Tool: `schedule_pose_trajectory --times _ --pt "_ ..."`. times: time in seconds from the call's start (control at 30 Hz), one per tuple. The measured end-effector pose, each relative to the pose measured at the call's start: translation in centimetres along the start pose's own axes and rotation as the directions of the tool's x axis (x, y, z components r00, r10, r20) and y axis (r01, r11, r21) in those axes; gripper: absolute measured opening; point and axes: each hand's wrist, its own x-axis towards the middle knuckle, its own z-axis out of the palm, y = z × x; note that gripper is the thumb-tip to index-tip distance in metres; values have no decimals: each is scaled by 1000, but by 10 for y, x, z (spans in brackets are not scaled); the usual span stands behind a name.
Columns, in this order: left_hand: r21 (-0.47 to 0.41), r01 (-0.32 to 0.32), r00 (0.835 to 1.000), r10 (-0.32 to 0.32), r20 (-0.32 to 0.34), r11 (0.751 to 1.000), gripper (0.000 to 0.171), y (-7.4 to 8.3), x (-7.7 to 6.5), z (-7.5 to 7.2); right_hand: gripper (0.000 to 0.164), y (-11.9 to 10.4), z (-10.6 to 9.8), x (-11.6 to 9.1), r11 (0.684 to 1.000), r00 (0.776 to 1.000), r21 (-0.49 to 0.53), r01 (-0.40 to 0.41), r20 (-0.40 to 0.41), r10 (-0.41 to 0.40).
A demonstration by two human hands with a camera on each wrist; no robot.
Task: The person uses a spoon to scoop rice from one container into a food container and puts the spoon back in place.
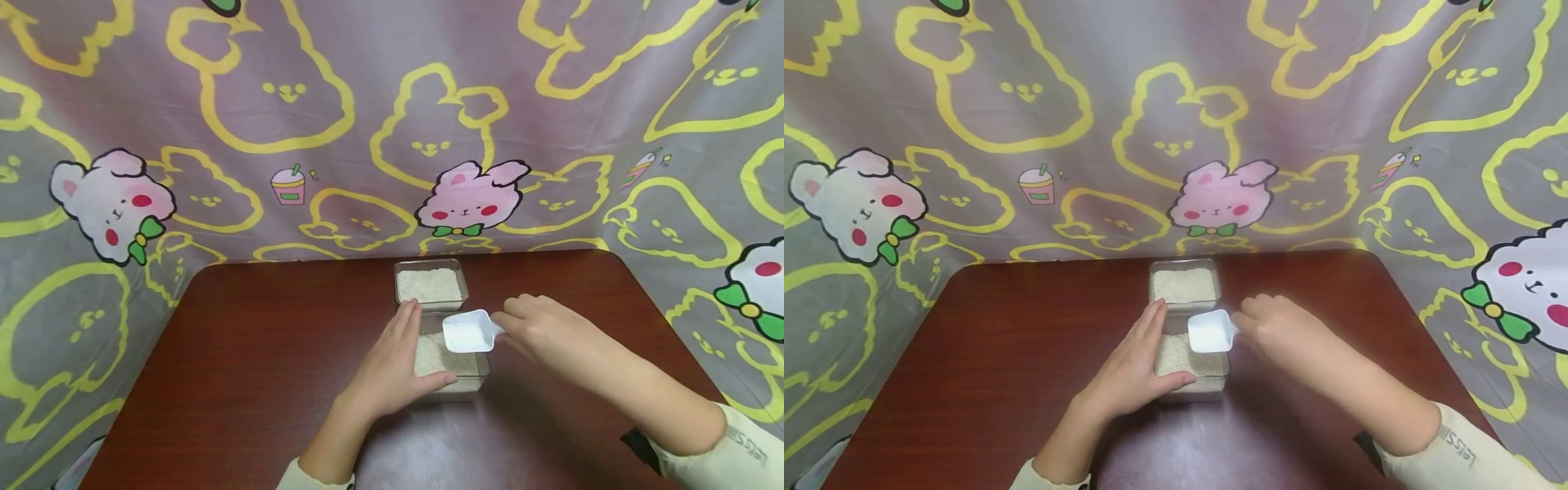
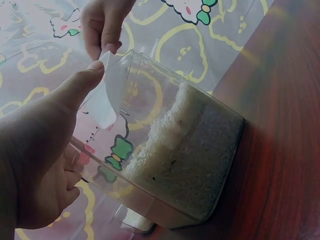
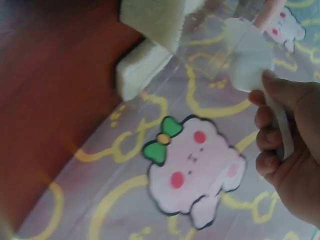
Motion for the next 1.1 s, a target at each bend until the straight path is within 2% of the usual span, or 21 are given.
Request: schedule_pose_trajectory --times 0.1,0.2,0.37,0.6,0.8,1.03,1.1 --pt "-8 3 1000 -3 -1 1000 114 0 -1 -1 33 -5 -2 14 994 997 -84 64 43 -60" --pt "-7 3 1000 -3 0 1000 114 0 -1 0 27 -13 -3 26 984 988 -150 99 134 -79" --pt "-6 -9 1000 9 -8 1000 114 -1 -1 2 20 -27 -2 41 972 961 -212 100 273 -39" --pt "-8 -13 1000 13 -11 1000 114 -2 0 0 7 -41 -3 60 961 926 -267 75 377 32" --pt "-39 8 1000 -9 -24 999 113 -2 0 0 6 -43 2 78 972 876 -227 59 479 58" --pt "-24 -15 1000 14 -27 1000 113 -2 1 4 6 -33 24 72 992 821 -125 33 569 44" --pt "-20 -16 1000 16 -23 1000 113 -2 1 4 5 -31 30 68 994 815 -105 33 578 34"
